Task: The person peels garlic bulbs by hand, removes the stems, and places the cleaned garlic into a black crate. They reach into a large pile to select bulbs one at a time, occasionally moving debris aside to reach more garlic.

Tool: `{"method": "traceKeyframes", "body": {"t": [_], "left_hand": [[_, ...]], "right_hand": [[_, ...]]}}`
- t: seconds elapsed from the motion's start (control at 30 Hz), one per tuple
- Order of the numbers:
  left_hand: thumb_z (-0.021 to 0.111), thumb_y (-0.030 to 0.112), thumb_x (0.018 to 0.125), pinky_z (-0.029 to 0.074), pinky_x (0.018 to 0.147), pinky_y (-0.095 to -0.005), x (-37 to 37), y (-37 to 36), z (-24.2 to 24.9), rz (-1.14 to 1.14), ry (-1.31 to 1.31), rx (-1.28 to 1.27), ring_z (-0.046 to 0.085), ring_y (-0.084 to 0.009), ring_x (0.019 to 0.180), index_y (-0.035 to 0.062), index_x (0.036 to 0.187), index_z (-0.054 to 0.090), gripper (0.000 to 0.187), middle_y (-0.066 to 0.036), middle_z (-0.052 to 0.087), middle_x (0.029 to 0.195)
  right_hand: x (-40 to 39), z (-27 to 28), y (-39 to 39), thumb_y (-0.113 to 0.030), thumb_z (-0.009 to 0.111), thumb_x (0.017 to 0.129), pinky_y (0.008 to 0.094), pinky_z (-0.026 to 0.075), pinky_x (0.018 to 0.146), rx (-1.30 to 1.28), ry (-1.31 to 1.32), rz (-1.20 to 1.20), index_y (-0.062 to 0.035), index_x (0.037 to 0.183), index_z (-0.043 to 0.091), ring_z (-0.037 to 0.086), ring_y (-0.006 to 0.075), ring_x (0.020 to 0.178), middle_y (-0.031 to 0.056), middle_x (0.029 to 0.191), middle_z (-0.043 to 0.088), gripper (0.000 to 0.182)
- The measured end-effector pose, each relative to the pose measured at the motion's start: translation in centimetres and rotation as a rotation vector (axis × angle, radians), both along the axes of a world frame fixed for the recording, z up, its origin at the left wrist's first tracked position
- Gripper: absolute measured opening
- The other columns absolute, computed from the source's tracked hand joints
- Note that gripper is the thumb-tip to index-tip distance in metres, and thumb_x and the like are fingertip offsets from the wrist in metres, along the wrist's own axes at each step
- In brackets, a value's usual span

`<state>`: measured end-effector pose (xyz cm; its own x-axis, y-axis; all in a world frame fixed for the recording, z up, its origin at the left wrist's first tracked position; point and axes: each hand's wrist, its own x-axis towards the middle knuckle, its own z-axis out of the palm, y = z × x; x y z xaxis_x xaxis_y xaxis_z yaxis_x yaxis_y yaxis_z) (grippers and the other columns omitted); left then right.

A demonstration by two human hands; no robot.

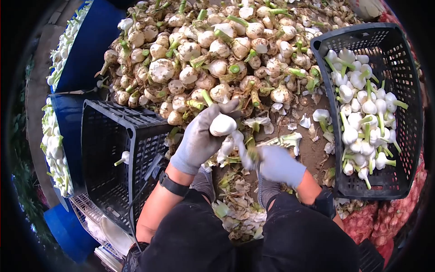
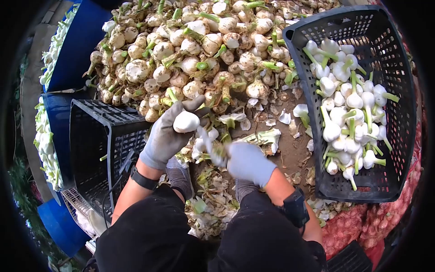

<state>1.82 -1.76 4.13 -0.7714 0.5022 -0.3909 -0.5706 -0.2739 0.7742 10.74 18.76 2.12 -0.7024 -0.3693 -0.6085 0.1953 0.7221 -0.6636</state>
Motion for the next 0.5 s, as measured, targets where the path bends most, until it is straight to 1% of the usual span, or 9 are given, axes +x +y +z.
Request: {"method": "traceKeyframes", "body": {"t": [0.07, 0.13, 0.2, 0.23, 0.27, 0.3, 0.4, 0.47, 0.5], "left_hand": [[0.047, 0.035, 0.103, 0.046, 0.104, -0.0451, -0.9, -0.7, -1.2, 0.188, -0.340, 0.398, 0.053, -0.0342, 0.125, -0.0015, 0.129, 0.053, 0.046, -0.015, 0.053, 0.138], [0.047, 0.034, 0.103, 0.047, 0.104, -0.0496, -1.4, -0.9, -2.0, 0.303, -0.353, 0.418, 0.053, -0.0378, 0.124, -0.0030, 0.130, 0.051, 0.046, -0.017, 0.054, 0.134], [0.046, 0.035, 0.103, 0.050, 0.102, -0.0481, -1.8, -0.4, -1.6, 0.259, -0.303, 0.357, 0.056, -0.0357, 0.122, -0.0030, 0.129, 0.051, 0.046, -0.017, 0.054, 0.134], [0.045, 0.035, 0.103, 0.051, 0.101, -0.0466, -2.4, 0.4, -1.0, 0.254, -0.273, 0.267, 0.056, -0.0340, 0.121, -0.0029, 0.130, 0.050, 0.047, -0.017, 0.054, 0.134], [0.045, 0.036, 0.103, 0.052, 0.100, -0.0451, -2.9, 1.2, -0.3, 0.244, -0.244, 0.184, 0.057, -0.0324, 0.121, -0.0028, 0.130, 0.049, 0.047, -0.016, 0.055, 0.133], [0.046, 0.038, 0.103, 0.052, 0.099, -0.0426, -3.5, 3.7, 3.1, 0.134, -0.061, 0.056, 0.057, -0.0299, 0.121, -0.0018, 0.135, 0.046, 0.050, -0.015, 0.055, 0.132], [0.054, 0.042, 0.099, 0.051, 0.096, -0.0358, -3.2, 8.5, 10.5, -0.023, 0.191, 0.195, 0.060, -0.0224, 0.116, 0.0002, 0.140, 0.043, 0.060, -0.013, 0.055, 0.132], [0.059, 0.039, 0.097, 0.050, 0.096, -0.0327, -4.7, 7.1, 10.5, 0.023, 0.408, -0.101, 0.061, -0.0183, 0.111, -0.0006, 0.136, 0.048, 0.056, -0.011, 0.059, 0.126], [0.062, 0.033, 0.096, 0.049, 0.096, -0.0318, -4.9, 4.8, 7.7, -0.102, 0.482, -0.180, 0.060, -0.0165, 0.109, -0.0012, 0.128, 0.055, 0.048, -0.010, 0.063, 0.118]], "right_hand": [[1.1, 1.2, -0.6, -0.010, 0.058, 0.076, 0.0470, 0.052, 0.075, -0.210, -0.170, 0.307, -0.0036, 0.094, 0.068, 0.067, 0.0384, 0.082, 0.0209, 0.084, 0.068, 0.022], [0.5, 2.2, -0.8, -0.010, 0.057, 0.076, 0.0468, 0.052, 0.076, -0.180, -0.195, 0.414, -0.0042, 0.094, 0.068, 0.067, 0.0389, 0.083, 0.0206, 0.084, 0.068, 0.022], [0.6, 1.9, -0.1, -0.010, 0.057, 0.076, 0.0462, 0.052, 0.076, -0.173, -0.139, 0.124, -0.0063, 0.097, 0.069, 0.067, 0.0389, 0.083, 0.0201, 0.083, 0.068, 0.025], [0.2, 1.5, 0.3, -0.012, 0.059, 0.077, 0.0460, 0.053, 0.075, 0.022, 0.017, 0.249, -0.0075, 0.102, 0.068, 0.067, 0.0384, 0.082, 0.0198, 0.083, 0.067, 0.027], [0.4, 0.8, 0.4, -0.012, 0.059, 0.077, 0.0460, 0.053, 0.075, 0.045, 0.017, 0.235, -0.0075, 0.102, 0.068, 0.067, 0.0384, 0.082, 0.0198, 0.083, 0.067, 0.027], [0.7, -0.2, 0.2, -0.014, 0.059, 0.078, 0.0460, 0.052, 0.074, 0.065, 0.056, 0.230, -0.0082, 0.104, 0.067, 0.067, 0.0380, 0.081, 0.0196, 0.084, 0.068, 0.028], [1.3, -0.1, -1.3, -0.026, 0.064, 0.084, 0.0437, 0.053, 0.074, -0.091, 0.075, 0.208, -0.0123, 0.124, 0.059, 0.067, 0.0363, 0.080, 0.0174, 0.082, 0.068, 0.042], [0.2, 2.2, -0.6, -0.037, 0.067, 0.085, 0.0435, 0.053, 0.076, -0.192, 0.067, -0.007, -0.0111, 0.128, 0.056, 0.067, 0.0366, 0.086, 0.0167, 0.091, 0.068, 0.051], [-0.8, 3.0, -0.3, -0.037, 0.067, 0.085, 0.0435, 0.053, 0.076, -0.185, 0.077, -0.012, -0.0111, 0.128, 0.056, 0.067, 0.0366, 0.086, 0.0167, 0.091, 0.068, 0.051]]}}
